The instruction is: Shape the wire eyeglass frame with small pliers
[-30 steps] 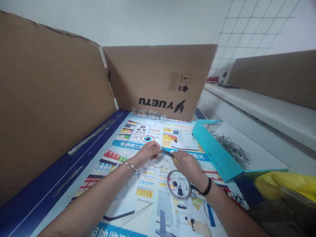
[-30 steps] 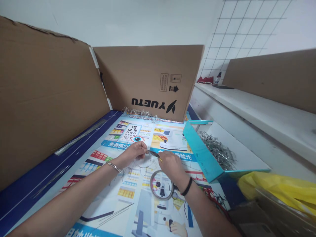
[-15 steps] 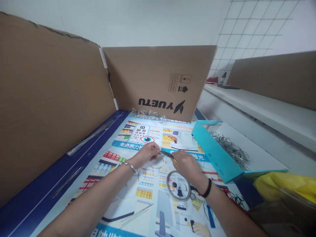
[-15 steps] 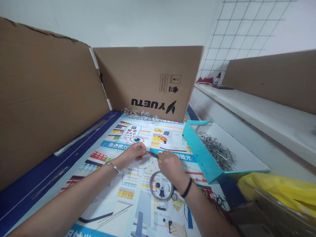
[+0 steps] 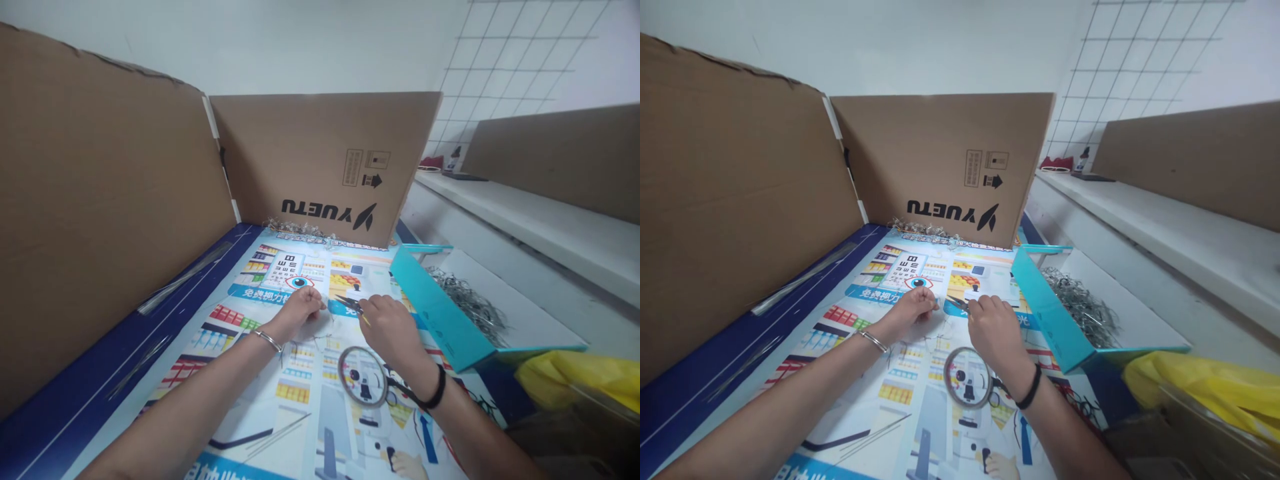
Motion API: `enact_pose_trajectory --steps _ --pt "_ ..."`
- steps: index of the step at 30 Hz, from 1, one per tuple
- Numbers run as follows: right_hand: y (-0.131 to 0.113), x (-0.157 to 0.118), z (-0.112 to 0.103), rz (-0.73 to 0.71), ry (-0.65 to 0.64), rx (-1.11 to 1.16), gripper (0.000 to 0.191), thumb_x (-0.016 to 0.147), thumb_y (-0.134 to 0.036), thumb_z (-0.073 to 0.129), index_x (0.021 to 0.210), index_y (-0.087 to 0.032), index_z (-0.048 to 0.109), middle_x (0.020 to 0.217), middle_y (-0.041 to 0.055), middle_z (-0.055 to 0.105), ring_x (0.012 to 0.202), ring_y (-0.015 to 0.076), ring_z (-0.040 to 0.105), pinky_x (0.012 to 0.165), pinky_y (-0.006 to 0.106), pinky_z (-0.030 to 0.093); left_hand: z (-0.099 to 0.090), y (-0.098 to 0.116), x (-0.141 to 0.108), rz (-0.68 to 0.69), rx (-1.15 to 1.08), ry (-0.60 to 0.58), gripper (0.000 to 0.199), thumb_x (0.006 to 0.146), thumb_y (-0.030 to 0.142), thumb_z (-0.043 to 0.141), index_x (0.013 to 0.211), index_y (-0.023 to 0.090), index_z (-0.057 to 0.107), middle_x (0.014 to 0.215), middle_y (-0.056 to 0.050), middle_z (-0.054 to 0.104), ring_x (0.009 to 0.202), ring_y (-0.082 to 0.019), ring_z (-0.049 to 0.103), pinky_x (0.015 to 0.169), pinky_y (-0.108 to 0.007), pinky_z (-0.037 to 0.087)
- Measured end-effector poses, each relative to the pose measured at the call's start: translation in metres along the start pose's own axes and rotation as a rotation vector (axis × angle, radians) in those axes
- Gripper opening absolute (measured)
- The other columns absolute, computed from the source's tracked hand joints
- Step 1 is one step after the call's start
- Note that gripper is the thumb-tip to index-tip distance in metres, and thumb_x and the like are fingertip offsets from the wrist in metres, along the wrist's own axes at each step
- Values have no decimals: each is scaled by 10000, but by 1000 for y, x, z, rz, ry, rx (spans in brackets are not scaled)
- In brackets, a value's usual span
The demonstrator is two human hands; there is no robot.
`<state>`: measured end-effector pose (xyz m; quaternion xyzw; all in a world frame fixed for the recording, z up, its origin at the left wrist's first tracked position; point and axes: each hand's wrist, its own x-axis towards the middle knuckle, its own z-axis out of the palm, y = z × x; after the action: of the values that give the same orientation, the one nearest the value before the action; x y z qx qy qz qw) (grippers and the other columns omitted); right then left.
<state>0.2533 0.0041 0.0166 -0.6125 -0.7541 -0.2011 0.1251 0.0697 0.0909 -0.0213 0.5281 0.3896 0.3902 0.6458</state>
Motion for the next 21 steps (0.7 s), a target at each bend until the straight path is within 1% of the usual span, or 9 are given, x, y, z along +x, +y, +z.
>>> enact_pose_trajectory --steps 3,4,7,10,13,17,21 --pt "-4 -2 -5 -3 71 24 164 834 -214 482 936 -174 604 838 69 592 818 194 485 717 302 299 1 -2 1 -18 -9 77 222 604 196 643 720 178 454 496 60 489 435 -79 454 447 -192 322" --pt "-7 -2 -6 -24 67 36 161 835 -209 482 936 -178 603 839 66 591 822 193 486 722 301 300 2 -2 0 -23 -18 94 223 608 197 643 724 179 454 491 60 489 435 -80 454 454 -194 334" --pt "-16 -5 -2 -67 -2 42 130 818 -175 491 884 -183 603 808 60 580 811 188 483 717 303 299 6 -2 -3 -26 -74 124 234 609 203 655 715 179 448 511 55 504 444 -75 461 472 -197 358" --pt "-21 -8 6 -34 -46 17 104 801 -157 504 847 -184 593 806 62 575 806 189 481 694 308 291 11 -1 -7 -20 -141 135 268 604 216 682 717 178 443 544 50 512 491 -82 503 504 -200 386" --pt "-21 -9 12 10 -62 -2 95 800 -165 507 844 -186 588 823 64 578 815 195 480 683 313 285 16 -1 -11 -22 -176 140 277 614 222 689 747 175 451 580 37 538 535 -91 538 544 -209 413" --pt "-20 -9 12 24 -69 0 98 810 -181 505 863 -190 588 838 65 581 823 202 484 689 319 286 20 -2 -15 -26 -229 134 271 631 217 675 775 174 449 610 32 553 559 -92 554 566 -211 423" --pt "-20 -9 12 12 -77 1 106 817 -175 493 872 -190 582 842 64 582 833 199 484 702 312 291 21 -3 -16 -37 -259 124 286 616 215 677 778 177 444 610 35 553 552 -95 556 570 -218 426"
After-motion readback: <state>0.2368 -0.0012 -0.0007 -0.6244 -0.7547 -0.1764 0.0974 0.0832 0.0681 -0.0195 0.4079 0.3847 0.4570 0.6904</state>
